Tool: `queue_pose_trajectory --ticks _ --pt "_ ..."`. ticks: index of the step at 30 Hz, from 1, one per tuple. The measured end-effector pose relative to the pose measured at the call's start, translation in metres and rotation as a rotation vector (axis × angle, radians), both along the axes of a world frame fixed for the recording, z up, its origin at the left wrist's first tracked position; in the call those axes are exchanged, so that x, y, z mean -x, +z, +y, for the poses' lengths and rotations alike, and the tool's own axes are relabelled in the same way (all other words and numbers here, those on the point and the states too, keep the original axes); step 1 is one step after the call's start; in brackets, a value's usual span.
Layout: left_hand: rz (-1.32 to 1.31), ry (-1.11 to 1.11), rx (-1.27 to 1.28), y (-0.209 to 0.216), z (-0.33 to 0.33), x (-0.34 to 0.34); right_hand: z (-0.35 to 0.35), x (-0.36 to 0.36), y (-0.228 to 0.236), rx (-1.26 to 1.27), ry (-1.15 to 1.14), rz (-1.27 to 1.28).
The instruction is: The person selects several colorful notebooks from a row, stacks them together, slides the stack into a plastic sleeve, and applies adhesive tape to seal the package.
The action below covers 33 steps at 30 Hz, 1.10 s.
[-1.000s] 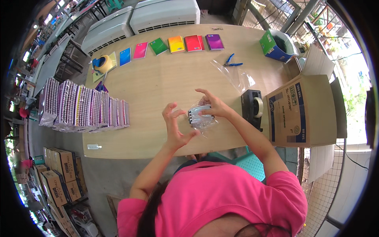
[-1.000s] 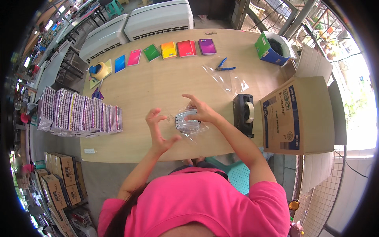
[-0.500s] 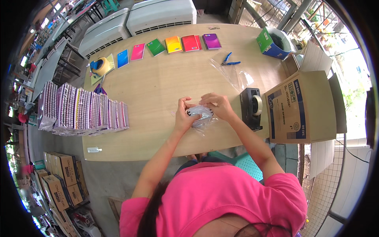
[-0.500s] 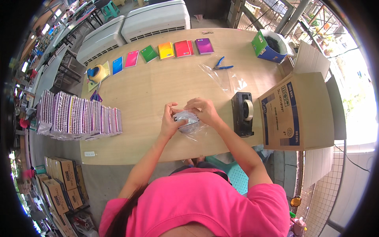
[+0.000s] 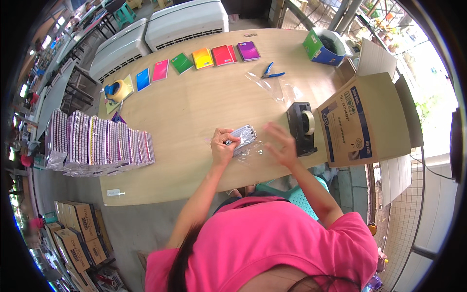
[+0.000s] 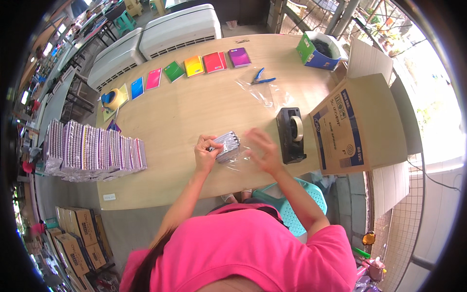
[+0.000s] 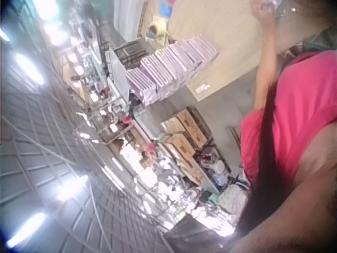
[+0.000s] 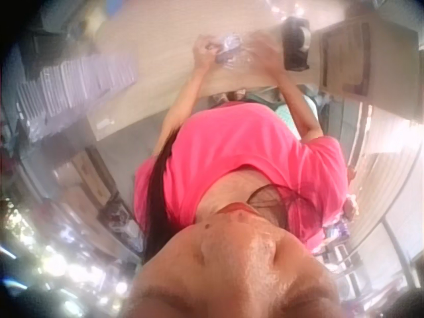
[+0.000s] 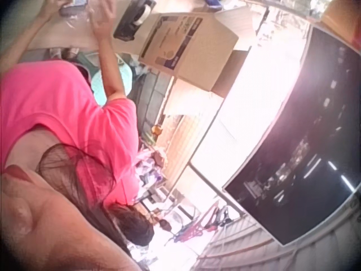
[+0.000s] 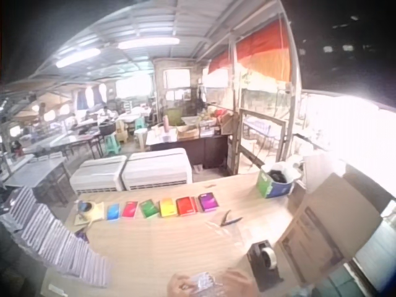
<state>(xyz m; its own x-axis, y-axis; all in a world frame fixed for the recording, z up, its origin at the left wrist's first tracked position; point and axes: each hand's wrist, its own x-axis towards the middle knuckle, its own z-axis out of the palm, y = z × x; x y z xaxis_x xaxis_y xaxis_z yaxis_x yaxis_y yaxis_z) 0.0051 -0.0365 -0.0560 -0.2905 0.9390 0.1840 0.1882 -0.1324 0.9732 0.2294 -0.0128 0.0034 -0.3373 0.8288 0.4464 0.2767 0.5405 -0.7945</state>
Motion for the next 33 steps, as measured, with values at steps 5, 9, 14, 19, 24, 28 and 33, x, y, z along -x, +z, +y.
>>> queue_pose_trajectory --ticks 5,9,14,19,24,28,33 --pt "0.034 0.019 -0.036 -0.001 -0.006 -0.015 0.005 -0.125 -0.024 0.348 -0.75 -0.298" --pt "-0.058 -0.004 0.014 0.006 -0.004 -0.018 0.011 -0.166 -0.066 0.912 -0.581 0.18" --pt "0.201 -0.093 -0.07 -0.013 0.003 0.006 -0.011 -0.159 -0.06 0.54 -0.76 -0.179" --pt "-0.271 -0.159 -0.089 -0.006 -0.004 0.02 -0.041 -0.102 -0.02 -0.011 -0.977 -0.418" --pt "-0.127 -0.196 -0.067 -0.029 -0.017 0.008 0.0 -0.023 -0.018 0.411 -0.106 -0.184" --pt "-0.113 -0.436 0.079 -0.03 0.01 0.004 0.042 0.027 -0.072 0.544 0.456 0.389" --pt "-0.179 -0.373 -0.023 -0.037 0.006 0.008 0.014 0.046 -0.083 0.509 0.368 0.372"
